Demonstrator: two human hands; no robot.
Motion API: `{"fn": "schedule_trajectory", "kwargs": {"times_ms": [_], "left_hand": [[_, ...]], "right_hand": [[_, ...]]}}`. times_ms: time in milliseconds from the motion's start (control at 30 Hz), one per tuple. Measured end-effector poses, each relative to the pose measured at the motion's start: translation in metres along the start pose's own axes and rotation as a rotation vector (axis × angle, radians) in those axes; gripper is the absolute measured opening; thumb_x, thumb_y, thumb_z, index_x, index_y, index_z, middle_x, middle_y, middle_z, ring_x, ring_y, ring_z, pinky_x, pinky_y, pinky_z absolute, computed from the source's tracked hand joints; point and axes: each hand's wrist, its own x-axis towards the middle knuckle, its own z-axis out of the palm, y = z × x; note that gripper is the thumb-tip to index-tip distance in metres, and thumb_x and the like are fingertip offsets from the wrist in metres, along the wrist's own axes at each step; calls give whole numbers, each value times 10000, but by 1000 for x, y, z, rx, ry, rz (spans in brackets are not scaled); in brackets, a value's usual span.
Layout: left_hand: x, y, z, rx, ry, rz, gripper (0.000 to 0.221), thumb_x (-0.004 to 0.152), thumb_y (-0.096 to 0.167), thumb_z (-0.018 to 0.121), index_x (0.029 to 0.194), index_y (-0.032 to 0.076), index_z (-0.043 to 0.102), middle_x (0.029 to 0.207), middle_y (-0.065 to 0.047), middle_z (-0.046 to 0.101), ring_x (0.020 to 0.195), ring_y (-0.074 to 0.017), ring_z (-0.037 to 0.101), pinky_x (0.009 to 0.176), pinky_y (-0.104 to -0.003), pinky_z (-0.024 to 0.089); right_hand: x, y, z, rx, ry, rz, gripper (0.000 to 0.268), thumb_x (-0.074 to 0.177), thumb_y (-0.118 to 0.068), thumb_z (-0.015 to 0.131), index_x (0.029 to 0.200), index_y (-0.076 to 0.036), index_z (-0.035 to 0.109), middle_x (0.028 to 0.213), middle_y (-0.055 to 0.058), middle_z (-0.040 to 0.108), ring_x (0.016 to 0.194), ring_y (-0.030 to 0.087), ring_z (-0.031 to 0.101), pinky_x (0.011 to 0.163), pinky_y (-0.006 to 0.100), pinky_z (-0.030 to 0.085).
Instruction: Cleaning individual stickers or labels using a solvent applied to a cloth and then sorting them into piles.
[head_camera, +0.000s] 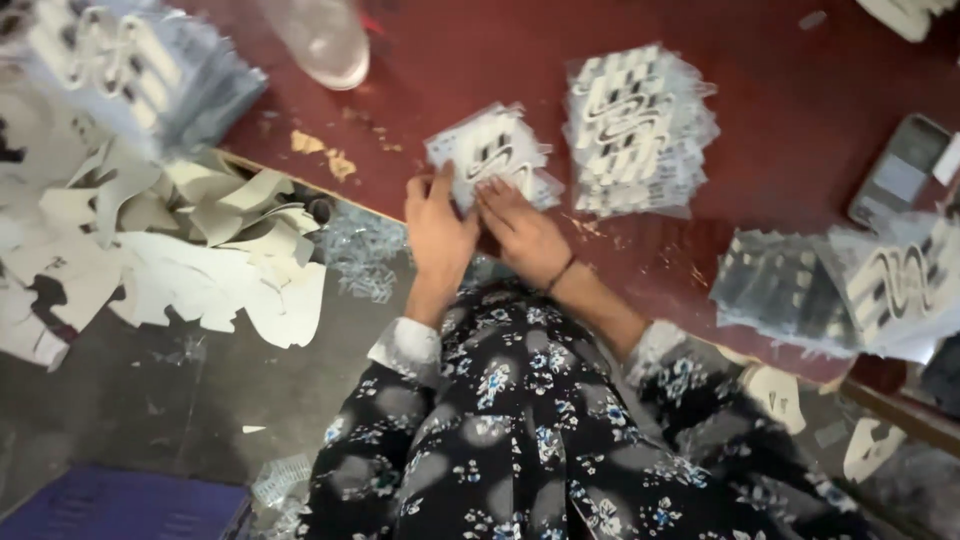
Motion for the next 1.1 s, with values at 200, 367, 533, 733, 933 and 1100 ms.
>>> {"fn": "schedule_trajectory", "kwargs": {"times_ms": [200,367,533,733,933,1100], "left_hand": [[7,5,-5,-78,-83,-186,688,689,191,857,1331,124,620,1214,-168,621,1098,-382,623,937,-452,526],[13,28,-18,-97,-23,-170,923,630,275,896,1438,131,474,1223,-215,589,1072,-444,617,886,-510,521],[23,26,-13,-14,-115,-266,971,615,284,893,1482,204,463,1194,-212,563,1015,-448,642,845,-517,547],[41,29,-19,63,-214,-206,872,651,279,870,1443,250,508,1236,-241,511,966,-460,658,797,-512,573],[63,8,3,276,-188,-74,267,886,196,659,1146,204,720,1176,-209,578,977,-419,672,766,-505,593],[65,-16,30,233,-207,76,228,817,160,651,1018,64,698,1093,-216,631,960,-397,683,746,-503,588]], "right_hand": [[69,12,8,-285,-98,1,397,992,-66,543,1368,29,626,1377,256,638,1315,385,585,1146,451,458],[86,47,4,-259,-37,-8,472,838,-7,608,1307,-20,664,1425,240,635,1422,358,545,1236,413,427],[33,29,-6,-162,-221,-68,469,840,41,660,1307,1,677,1405,213,629,1375,335,544,1179,417,433],[-2,-3,-27,-108,-207,-53,534,692,129,562,1200,20,685,1399,214,624,1390,383,538,1172,430,440],[-6,12,-9,-170,-253,-174,528,633,98,613,1151,33,694,1276,200,649,1341,406,566,1136,450,474],[-31,-6,-30,-108,-228,-278,478,666,-16,719,1136,59,673,1294,241,627,1291,421,576,1094,487,480]]}}
